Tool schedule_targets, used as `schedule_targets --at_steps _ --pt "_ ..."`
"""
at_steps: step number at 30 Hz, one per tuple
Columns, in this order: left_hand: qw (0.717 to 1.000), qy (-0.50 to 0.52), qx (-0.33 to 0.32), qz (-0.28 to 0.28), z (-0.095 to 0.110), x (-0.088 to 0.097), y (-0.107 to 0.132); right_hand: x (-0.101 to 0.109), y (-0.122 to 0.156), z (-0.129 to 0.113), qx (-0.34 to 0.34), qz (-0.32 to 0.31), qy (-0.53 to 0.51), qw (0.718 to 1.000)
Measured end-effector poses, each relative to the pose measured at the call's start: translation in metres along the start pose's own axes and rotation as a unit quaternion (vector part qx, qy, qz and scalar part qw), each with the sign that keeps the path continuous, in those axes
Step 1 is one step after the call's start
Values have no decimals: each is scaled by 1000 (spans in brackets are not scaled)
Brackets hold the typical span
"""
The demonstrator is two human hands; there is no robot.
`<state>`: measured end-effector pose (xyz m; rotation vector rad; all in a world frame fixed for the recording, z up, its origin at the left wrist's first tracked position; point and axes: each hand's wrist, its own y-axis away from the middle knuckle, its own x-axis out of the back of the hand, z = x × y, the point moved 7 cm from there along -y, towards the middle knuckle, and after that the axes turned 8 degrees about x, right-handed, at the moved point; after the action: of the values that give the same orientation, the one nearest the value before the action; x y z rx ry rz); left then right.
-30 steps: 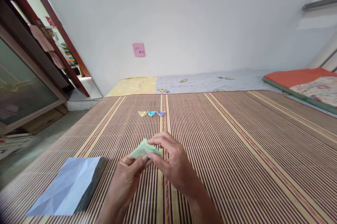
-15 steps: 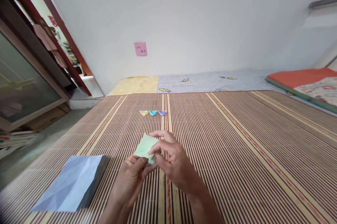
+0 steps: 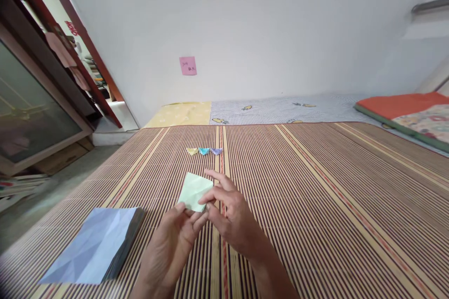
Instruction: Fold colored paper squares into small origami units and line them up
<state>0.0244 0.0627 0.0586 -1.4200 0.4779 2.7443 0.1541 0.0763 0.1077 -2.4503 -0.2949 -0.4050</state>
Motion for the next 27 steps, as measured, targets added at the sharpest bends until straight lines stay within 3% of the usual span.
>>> schedule_targets --at_steps 3,7,13,19,27 --pt "998 -23 1 51 -1 4 -2 -4 1 -3 8 -23 -15 1000" --pt "997 -32 -23 73 -1 8 -5 -6 -1 -5 1 -37 -60 998" --pt "989 -111 -55 78 1 10 -5 9 0 14 -91 121 -179 972" --pt "975 -194 -92 64 1 15 -6 0 -4 17 -98 80 -192 973" --pt "986 -148 -63 37 -3 6 -5 2 -2 17 -94 73 -138 983"
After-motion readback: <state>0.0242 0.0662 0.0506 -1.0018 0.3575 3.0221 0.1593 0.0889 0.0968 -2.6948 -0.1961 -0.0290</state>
